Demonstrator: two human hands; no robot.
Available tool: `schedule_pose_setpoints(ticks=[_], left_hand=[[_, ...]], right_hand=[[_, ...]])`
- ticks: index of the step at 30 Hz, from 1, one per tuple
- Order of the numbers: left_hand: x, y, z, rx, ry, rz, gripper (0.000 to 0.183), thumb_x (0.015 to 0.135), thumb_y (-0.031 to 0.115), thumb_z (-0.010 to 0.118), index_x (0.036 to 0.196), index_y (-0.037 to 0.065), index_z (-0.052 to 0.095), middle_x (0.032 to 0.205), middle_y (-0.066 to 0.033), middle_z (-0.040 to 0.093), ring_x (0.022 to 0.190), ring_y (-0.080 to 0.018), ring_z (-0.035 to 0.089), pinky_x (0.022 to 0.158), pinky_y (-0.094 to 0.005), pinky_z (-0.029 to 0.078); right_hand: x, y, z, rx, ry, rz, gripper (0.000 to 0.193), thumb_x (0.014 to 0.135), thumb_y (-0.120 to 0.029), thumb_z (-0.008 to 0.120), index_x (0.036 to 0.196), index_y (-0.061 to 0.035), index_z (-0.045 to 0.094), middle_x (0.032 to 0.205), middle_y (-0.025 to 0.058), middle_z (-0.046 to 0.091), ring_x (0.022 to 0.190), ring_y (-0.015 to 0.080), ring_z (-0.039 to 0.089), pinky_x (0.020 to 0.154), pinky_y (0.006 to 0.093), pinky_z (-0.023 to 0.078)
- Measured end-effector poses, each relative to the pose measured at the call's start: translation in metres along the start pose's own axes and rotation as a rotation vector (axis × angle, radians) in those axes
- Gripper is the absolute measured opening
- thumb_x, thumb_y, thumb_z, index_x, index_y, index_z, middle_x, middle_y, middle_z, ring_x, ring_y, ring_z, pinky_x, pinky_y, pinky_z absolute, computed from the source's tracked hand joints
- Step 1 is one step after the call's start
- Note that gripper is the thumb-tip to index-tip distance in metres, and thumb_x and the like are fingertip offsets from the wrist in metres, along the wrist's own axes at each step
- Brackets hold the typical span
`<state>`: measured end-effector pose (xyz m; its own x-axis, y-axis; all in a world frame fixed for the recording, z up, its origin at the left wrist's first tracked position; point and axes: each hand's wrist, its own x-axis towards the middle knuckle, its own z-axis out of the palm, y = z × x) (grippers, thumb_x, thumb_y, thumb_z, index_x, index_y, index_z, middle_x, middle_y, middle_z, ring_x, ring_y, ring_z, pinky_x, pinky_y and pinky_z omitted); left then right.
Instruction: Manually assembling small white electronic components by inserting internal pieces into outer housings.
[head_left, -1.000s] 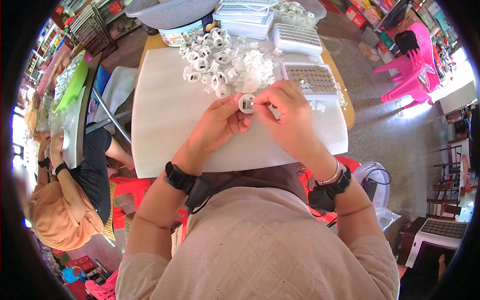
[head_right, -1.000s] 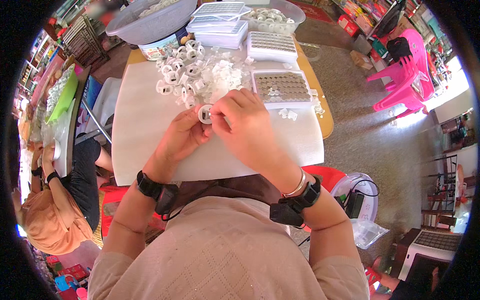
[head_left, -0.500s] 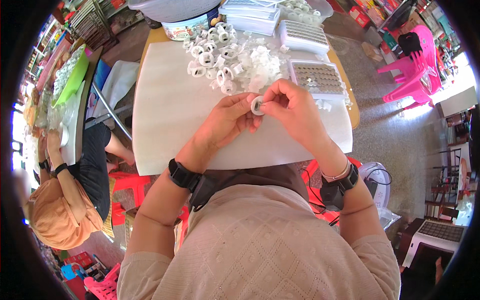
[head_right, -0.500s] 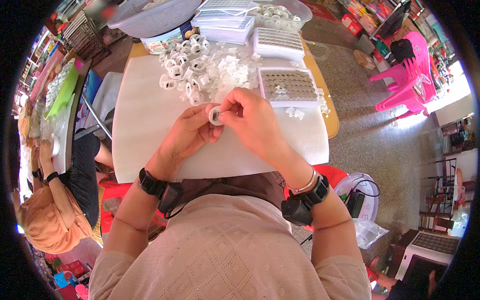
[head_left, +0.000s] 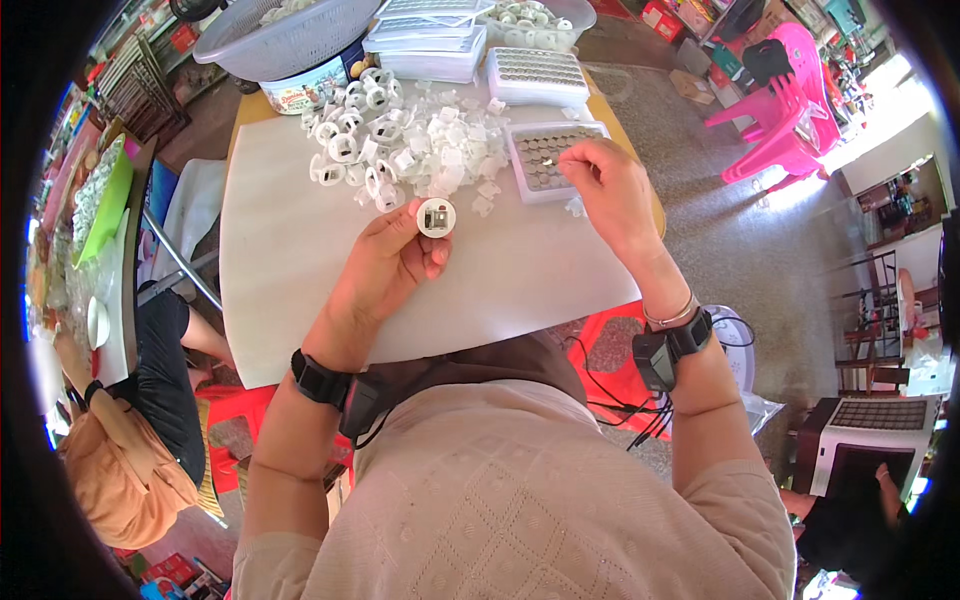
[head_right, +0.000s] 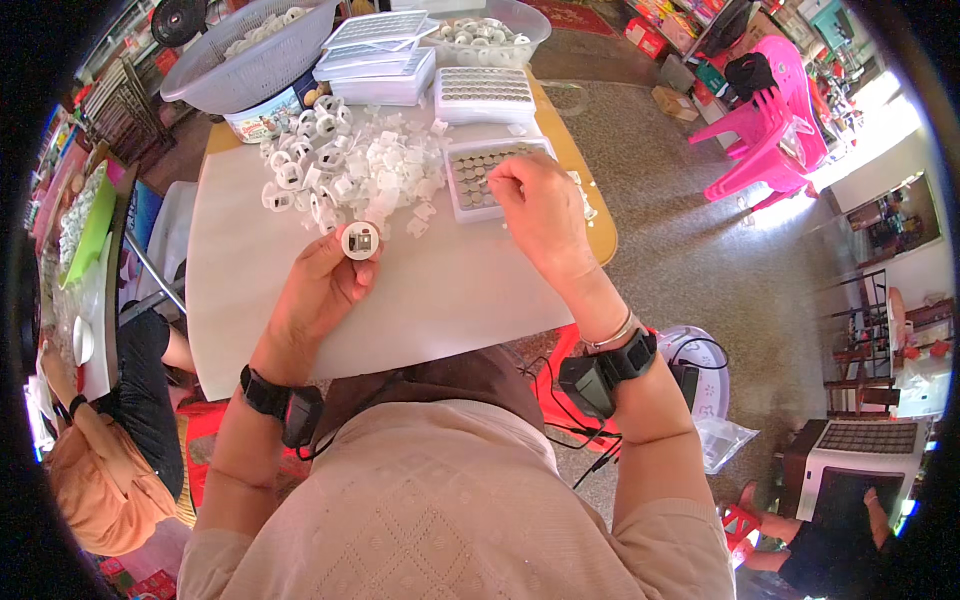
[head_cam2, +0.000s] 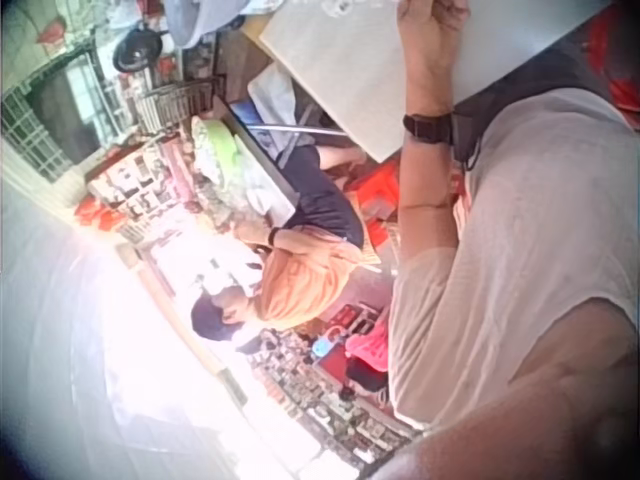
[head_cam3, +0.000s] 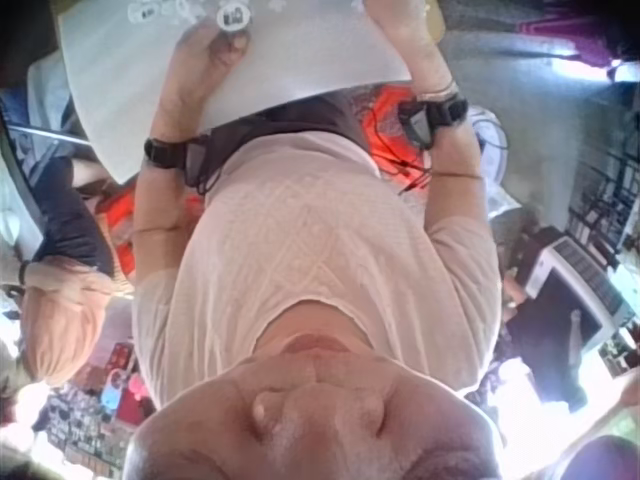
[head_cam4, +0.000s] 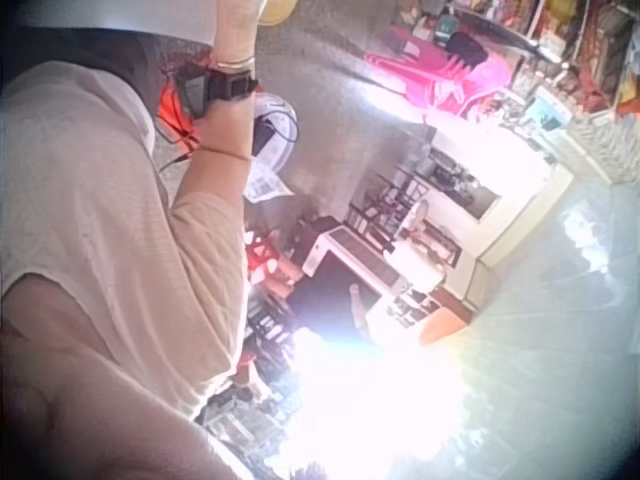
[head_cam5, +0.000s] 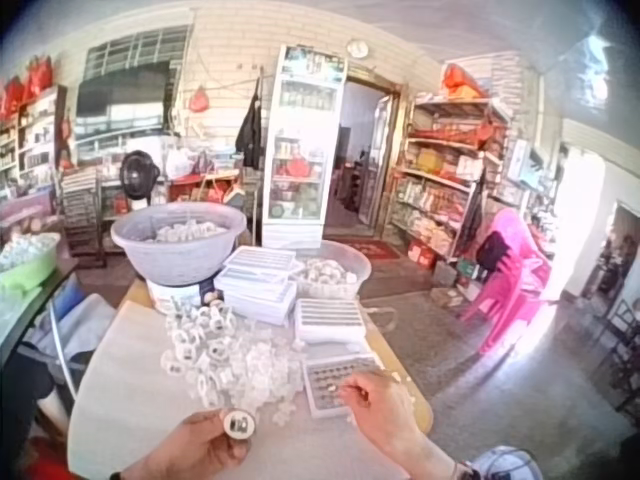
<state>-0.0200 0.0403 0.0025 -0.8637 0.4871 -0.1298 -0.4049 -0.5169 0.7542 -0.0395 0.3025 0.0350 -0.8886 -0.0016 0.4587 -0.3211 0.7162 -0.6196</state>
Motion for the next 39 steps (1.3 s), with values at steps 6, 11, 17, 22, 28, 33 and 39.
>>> schedule_pose_setpoints(ticks=[6,11,17,22,28,33,39], left_hand=[[0.0,0.001,-0.001,0.021,-0.031,0.004,0.029,0.1,0.026,0.04,0.103,0.001,0.055,0.081,-0.0062,0.058,0.069,-0.0136,0.054,0.06,-0.0263,0.044],[-0.001,-0.001,-0.003,0.013,-0.026,0.002,0.028,0.1,0.025,0.04,0.104,0.001,0.055,0.082,-0.0063,0.058,0.07,-0.0134,0.055,0.06,-0.0263,0.044],[-0.001,0.0,-0.002,-0.028,-0.042,-0.008,0.027,0.1,0.024,0.041,0.103,0.001,0.055,0.083,-0.0067,0.059,0.07,-0.0137,0.055,0.061,-0.026,0.045],[-0.003,-0.001,-0.006,-0.026,-0.072,-0.008,0.028,0.1,0.025,0.042,0.104,0.0,0.055,0.084,-0.0068,0.059,0.07,-0.0135,0.056,0.061,-0.0259,0.046],[0.0,-0.001,-0.005,-0.062,-0.062,-0.017,0.03,0.1,0.026,0.043,0.107,0.0,0.056,0.086,-0.0047,0.059,0.072,-0.0123,0.057,0.064,-0.0256,0.048],[0.0,-0.001,-0.001,-0.084,-0.03,-0.026,0.031,0.099,0.027,0.044,0.107,0.0,0.057,0.089,-0.0033,0.059,0.074,-0.01,0.056,0.066,-0.0247,0.047],[0.001,-0.004,-0.004,-0.053,0.005,0.004,0.029,0.098,0.026,0.047,0.106,0.0,0.057,0.088,-0.0015,0.057,0.073,-0.0091,0.053,0.066,-0.0235,0.046]], right_hand=[[-0.005,-0.004,0.015,-0.246,0.044,-0.132,0.006,0.077,-0.01,0.063,0.073,-0.0056,0.064,0.073,0.0093,0.057,0.075,0.0292,0.056,0.068,0.0404,0.046],[-0.009,-0.004,0.019,-0.223,0.059,-0.142,0.004,0.075,-0.01,0.065,0.073,-0.0065,0.064,0.073,0.0078,0.057,0.076,0.0289,0.055,0.07,0.0397,0.045],[-0.011,-0.01,0.017,-0.082,0.006,-0.032,0.003,0.074,-0.007,0.065,0.076,-0.0058,0.063,0.075,0.0079,0.058,0.074,0.0274,0.056,0.07,0.0381,0.044],[-0.024,-0.054,0.027,0.233,0.067,0.016,0.006,0.073,-0.002,0.066,0.076,-0.0058,0.062,0.074,0.0067,0.057,0.072,0.0252,0.057,0.07,0.0362,0.043],[-0.031,-0.075,0.058,0.105,0.117,-0.425,0.014,0.071,-0.002,0.068,0.08,-0.0083,0.059,0.077,0.0042,0.056,0.072,0.0244,0.054,0.065,0.0363,0.039],[-0.033,-0.073,0.066,0.055,0.13,-0.472,0.013,0.072,-0.003,0.067,0.08,-0.009,0.058,0.076,0.0036,0.055,0.07,0.0245,0.052,0.064,0.0374,0.037],[-0.028,-0.066,0.067,0.191,-0.046,-0.312,0.013,0.074,-0.005,0.067,0.083,-0.0069,0.058,0.079,0.0052,0.057,0.076,0.0266,0.054,0.068,0.0377,0.04]])
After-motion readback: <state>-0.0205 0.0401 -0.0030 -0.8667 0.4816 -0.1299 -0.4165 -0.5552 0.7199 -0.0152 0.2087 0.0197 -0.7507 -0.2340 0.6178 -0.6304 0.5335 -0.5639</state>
